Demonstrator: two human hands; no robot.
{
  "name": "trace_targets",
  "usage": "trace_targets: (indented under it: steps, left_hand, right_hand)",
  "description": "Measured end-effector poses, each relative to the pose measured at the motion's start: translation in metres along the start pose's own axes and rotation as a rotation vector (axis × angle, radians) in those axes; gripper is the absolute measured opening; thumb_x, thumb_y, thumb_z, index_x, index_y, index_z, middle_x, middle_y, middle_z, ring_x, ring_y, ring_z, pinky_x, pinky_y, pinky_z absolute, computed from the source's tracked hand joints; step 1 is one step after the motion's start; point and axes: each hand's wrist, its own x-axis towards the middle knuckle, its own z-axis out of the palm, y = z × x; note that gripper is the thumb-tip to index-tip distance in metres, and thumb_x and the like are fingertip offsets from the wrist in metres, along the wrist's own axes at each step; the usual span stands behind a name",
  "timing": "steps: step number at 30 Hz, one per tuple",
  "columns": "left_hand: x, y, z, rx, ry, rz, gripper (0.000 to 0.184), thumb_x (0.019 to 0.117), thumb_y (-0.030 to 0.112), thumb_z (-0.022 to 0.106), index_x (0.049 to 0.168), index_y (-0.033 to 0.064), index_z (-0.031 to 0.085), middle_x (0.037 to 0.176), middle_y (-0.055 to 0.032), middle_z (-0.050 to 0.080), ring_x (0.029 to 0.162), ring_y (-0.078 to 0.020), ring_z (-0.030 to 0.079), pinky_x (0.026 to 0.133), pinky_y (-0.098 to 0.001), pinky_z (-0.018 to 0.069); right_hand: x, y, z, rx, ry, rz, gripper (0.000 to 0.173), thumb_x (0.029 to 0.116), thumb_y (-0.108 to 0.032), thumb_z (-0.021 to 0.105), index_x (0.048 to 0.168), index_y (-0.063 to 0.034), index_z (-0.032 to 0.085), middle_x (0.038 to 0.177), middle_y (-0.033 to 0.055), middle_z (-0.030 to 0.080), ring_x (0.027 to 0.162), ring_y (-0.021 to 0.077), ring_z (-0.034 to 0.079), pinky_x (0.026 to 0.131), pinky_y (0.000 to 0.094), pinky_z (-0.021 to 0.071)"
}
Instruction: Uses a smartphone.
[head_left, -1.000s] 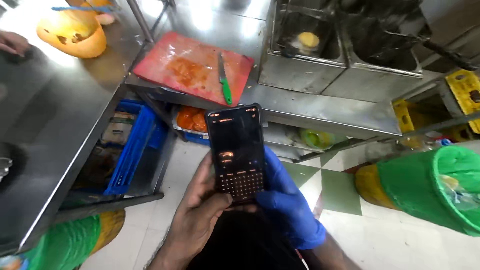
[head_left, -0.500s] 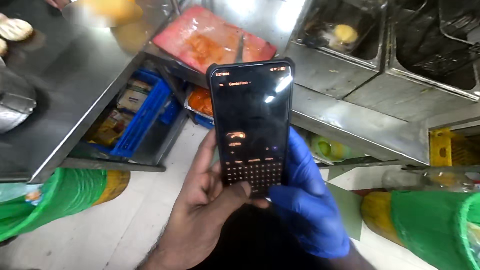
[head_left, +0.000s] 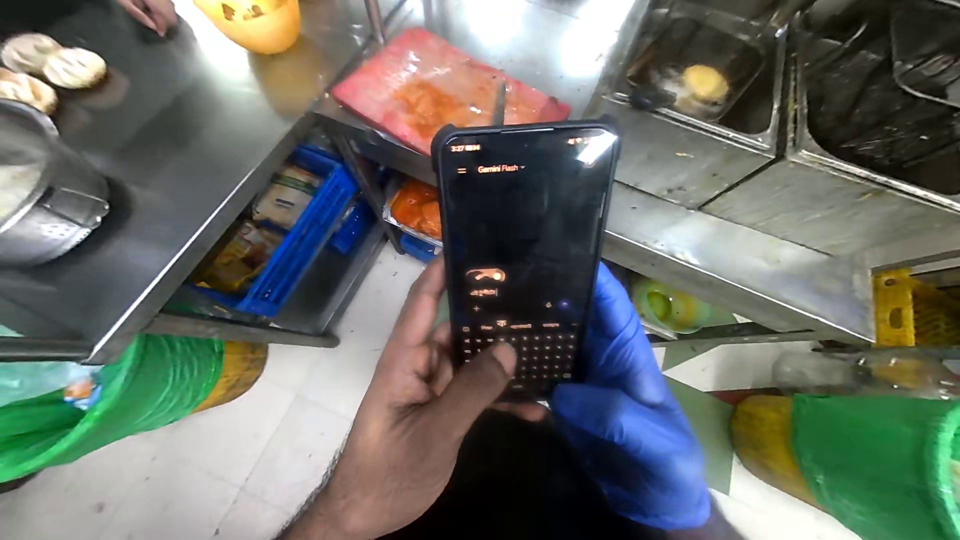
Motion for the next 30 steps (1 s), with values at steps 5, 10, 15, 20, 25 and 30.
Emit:
trace_targets:
  steps: [5,10,15,20,25,30]
  left_hand:
    - [-0.007,0.005,-0.009,-0.017,-0.032,-0.006,0.075,0.096,-0.012,0.048,0.159,0.0215,0.026,0.131,-0.0154,0.061,0.105,-0.029,0.071,0.077,-0.0425,0.0655]
    - [-0.012,0.007,-0.015,-0.045,-0.051,-0.007,0.083,0.0907,-0.016,0.046,0.161,0.0229,0.024,0.133,-0.0144,0.061,0.105,-0.0274,0.071,0.08,-0.0413,0.0647]
    - [-0.018,0.01,-0.021,-0.063,-0.057,-0.019,0.083,0.0913,-0.016,0.045,0.161,0.0237,0.024,0.132,-0.0151,0.062,0.105,-0.0278,0.071,0.081,-0.0416,0.0642]
    - [-0.021,0.012,-0.027,-0.091,-0.096,-0.021,0.081,0.0928,-0.013,0.045,0.162,0.0236,0.024,0.133,-0.0142,0.061,0.108,-0.0261,0.07,0.083,-0.0409,0.0636]
    - [-0.022,0.014,-0.035,-0.134,-0.142,-0.047,0.082,0.0927,-0.012,0.044,0.162,0.0259,0.023,0.135,-0.0153,0.06,0.111,-0.0292,0.068,0.086,-0.0455,0.0627]
    - [-0.024,0.015,-0.039,-0.167,-0.184,-0.053,0.085,0.0913,-0.015,0.043,0.163,0.0245,0.02,0.137,-0.0157,0.059,0.113,-0.0305,0.067,0.088,-0.0482,0.0619]
  right_hand:
    - [0.002,0.004,0.007,0.023,-0.001,0.013,0.081,0.0799,0.009,0.051,0.155,-0.0173,0.033,0.132,0.0103,0.057,0.111,0.0192,0.064,0.087,0.0383,0.06]
    - [0.002,0.009,0.013,-0.017,0.012,0.002,0.083,0.0784,0.008,0.051,0.155,-0.0174,0.033,0.133,0.0089,0.057,0.11,0.017,0.064,0.084,0.0354,0.0599]
    - [0.001,0.011,0.02,-0.008,0.01,0.015,0.082,0.0789,0.009,0.051,0.155,-0.0174,0.034,0.132,0.0083,0.058,0.108,0.016,0.064,0.083,0.0341,0.06]
    - [0.0,0.012,0.024,-0.009,0.019,0.016,0.08,0.0794,0.008,0.051,0.154,-0.0175,0.036,0.13,0.0083,0.059,0.105,0.0156,0.065,0.08,0.0334,0.0606]
    - [0.0,0.013,0.025,0.049,-0.005,0.021,0.08,0.08,0.007,0.053,0.154,-0.0175,0.035,0.131,0.0094,0.058,0.108,0.0175,0.065,0.082,0.0353,0.0606]
    - [-0.002,0.014,0.026,0.065,-0.003,0.042,0.08,0.0803,0.006,0.053,0.154,-0.0182,0.034,0.131,0.0098,0.058,0.106,0.0179,0.066,0.079,0.0345,0.0608]
